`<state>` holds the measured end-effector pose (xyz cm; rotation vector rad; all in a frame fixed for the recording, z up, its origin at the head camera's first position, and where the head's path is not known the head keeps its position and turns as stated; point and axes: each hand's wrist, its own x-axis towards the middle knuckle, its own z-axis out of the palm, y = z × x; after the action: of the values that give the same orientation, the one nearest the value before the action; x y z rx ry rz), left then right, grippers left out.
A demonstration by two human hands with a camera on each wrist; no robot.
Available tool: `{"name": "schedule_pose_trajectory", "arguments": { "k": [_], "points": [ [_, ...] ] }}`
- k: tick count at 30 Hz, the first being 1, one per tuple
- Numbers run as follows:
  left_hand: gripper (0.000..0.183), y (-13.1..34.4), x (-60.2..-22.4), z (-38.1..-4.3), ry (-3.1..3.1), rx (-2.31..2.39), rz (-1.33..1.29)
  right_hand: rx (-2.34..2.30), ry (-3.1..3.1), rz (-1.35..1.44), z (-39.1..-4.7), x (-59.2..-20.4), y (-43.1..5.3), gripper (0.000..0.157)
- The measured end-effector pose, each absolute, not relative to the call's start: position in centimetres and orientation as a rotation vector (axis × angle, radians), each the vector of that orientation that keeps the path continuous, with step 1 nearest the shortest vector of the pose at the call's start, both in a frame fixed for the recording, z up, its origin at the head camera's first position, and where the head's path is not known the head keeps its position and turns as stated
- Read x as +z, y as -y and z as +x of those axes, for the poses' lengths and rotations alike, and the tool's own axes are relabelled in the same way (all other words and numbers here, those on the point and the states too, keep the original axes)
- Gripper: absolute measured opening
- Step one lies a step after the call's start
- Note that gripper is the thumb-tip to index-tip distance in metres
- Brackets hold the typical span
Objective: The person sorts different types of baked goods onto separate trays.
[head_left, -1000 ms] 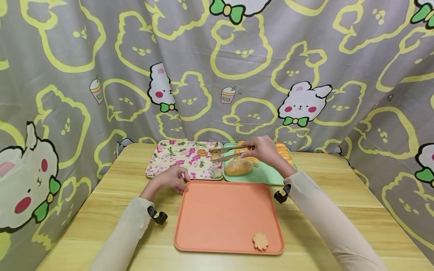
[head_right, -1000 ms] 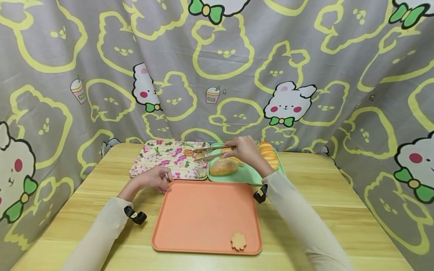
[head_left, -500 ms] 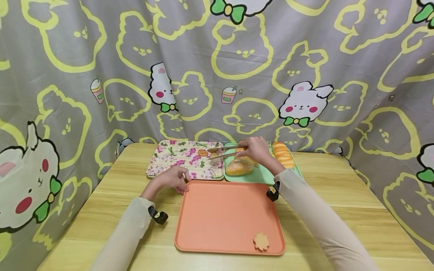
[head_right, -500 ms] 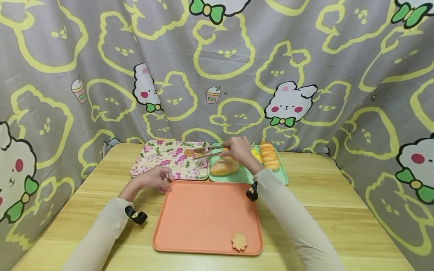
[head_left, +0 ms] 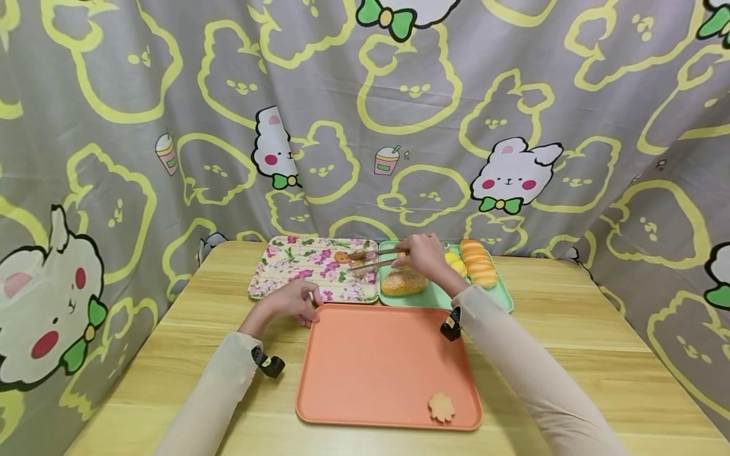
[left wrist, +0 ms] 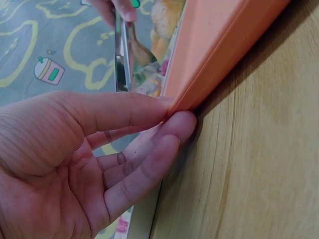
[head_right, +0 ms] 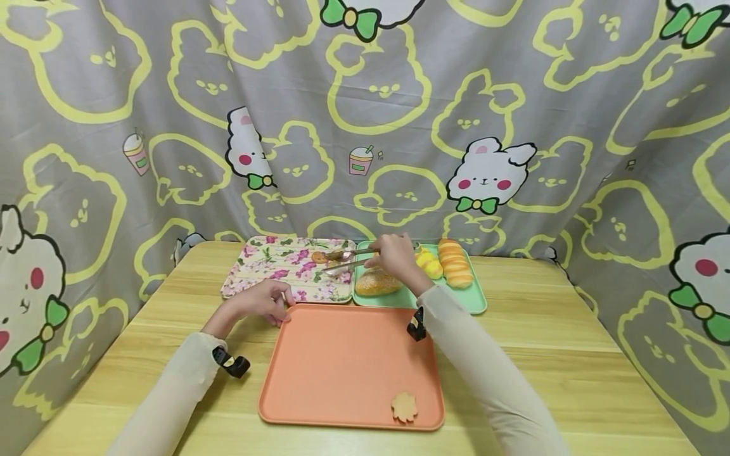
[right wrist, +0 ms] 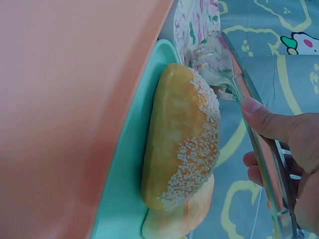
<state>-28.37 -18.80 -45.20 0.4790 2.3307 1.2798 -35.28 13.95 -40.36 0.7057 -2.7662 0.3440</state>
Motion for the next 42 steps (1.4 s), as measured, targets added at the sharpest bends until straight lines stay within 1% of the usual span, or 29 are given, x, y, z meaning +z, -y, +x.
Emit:
{"name": "schedule_pose_trajectory", "arguments": {
  "k": [10,24,32,42],
  "points": [
    [0.021,18.8,-45.2,-28.4,-2.326,1.286,0.468,0.353,2.816,0.669,-35.2,-40.4,-13.7,0.051],
    [0.020,18.8,-45.1,-28.3,-2.339,1.287,0.442,0.365,2.809,0.739,-35.2,-39.7,-14.7,0.058],
    [0.020,18.5,-45.0,-28.3,-2.336,1.272,0.439,0.462,2.670,0.884,-34.6,-38.7,-17.6,0.056],
    [0.021,18.8,-45.2,-28.4,-2.327,1.279,0.433,0.573,2.600,1.097,-32.3,-36.1,-22.6,0.058]
  ]
}}
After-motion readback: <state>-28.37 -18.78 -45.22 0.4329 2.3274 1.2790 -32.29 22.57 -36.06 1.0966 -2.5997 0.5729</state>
